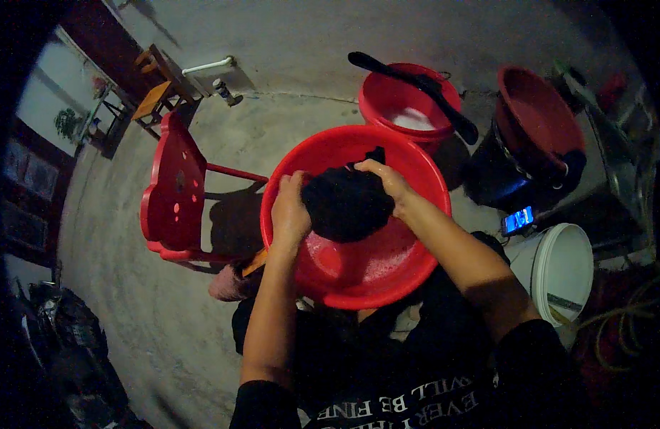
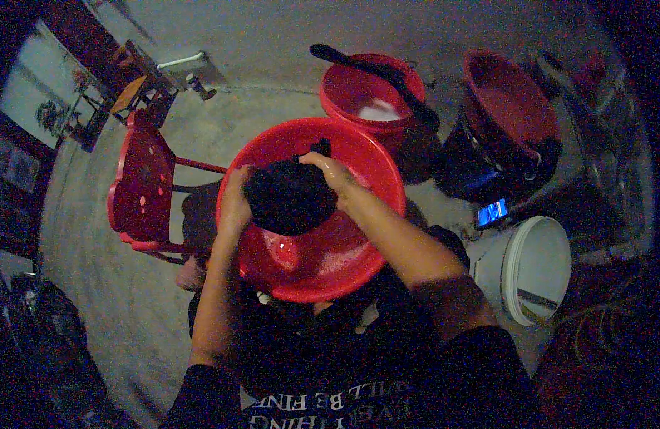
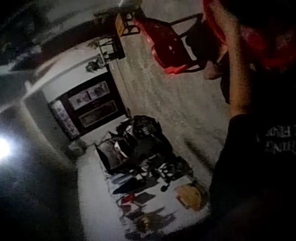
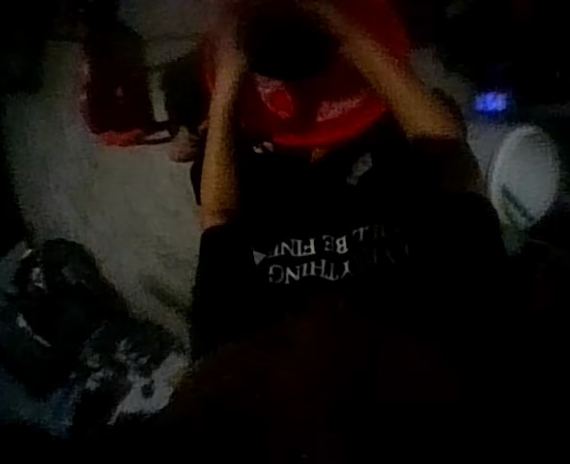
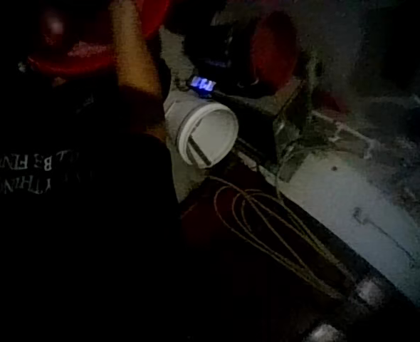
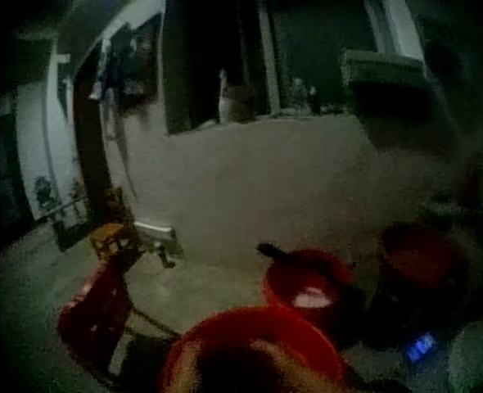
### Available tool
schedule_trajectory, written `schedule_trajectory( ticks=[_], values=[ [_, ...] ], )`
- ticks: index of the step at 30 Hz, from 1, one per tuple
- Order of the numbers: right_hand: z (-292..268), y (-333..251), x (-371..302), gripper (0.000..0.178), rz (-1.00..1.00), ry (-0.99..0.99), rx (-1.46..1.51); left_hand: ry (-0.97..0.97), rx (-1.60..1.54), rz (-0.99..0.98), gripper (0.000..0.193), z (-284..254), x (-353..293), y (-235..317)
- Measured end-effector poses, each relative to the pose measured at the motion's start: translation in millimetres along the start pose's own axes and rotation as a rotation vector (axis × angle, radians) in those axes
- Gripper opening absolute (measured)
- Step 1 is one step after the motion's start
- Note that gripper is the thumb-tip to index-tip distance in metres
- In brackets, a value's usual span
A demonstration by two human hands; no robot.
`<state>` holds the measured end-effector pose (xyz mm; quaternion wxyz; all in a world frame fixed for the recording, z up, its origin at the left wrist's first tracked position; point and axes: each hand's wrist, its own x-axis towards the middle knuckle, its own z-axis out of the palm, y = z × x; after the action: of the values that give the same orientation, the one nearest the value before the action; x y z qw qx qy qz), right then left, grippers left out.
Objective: The person washes black clothing in a basin of soapy water by hand, rinses it with water from a bucket, and hangs it on a hanger to dry on a line.
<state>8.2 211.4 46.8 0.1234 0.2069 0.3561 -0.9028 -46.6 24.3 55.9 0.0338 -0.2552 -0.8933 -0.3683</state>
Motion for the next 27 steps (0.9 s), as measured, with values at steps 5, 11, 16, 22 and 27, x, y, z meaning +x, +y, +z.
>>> schedule_trajectory(
  ticks=[5,11,16,22,27],
  values=[
    [-8,5,6,0.025,-0.012,-0.053,0.071,-0.344,-0.562,-0.225,0.041,0,4,-9],
    [-34,-7,21,0.023,-0.001,-0.25,0.261,-0.477,-1.179,-0.372,0.058,-28,-1,23],
    [-21,-11,15,0.03,-0.034,-0.353,0.354,-0.542,-1.146,-0.217,0.076,-50,-5,27],
    [-31,19,43,0.023,0.042,-0.371,0.321,-0.293,-0.687,0.116,0.081,-26,1,33],
    [14,10,15,0.02,-0.029,-0.175,0.312,-0.218,-0.886,0.181,0.083,-33,-8,55]
  ],
)
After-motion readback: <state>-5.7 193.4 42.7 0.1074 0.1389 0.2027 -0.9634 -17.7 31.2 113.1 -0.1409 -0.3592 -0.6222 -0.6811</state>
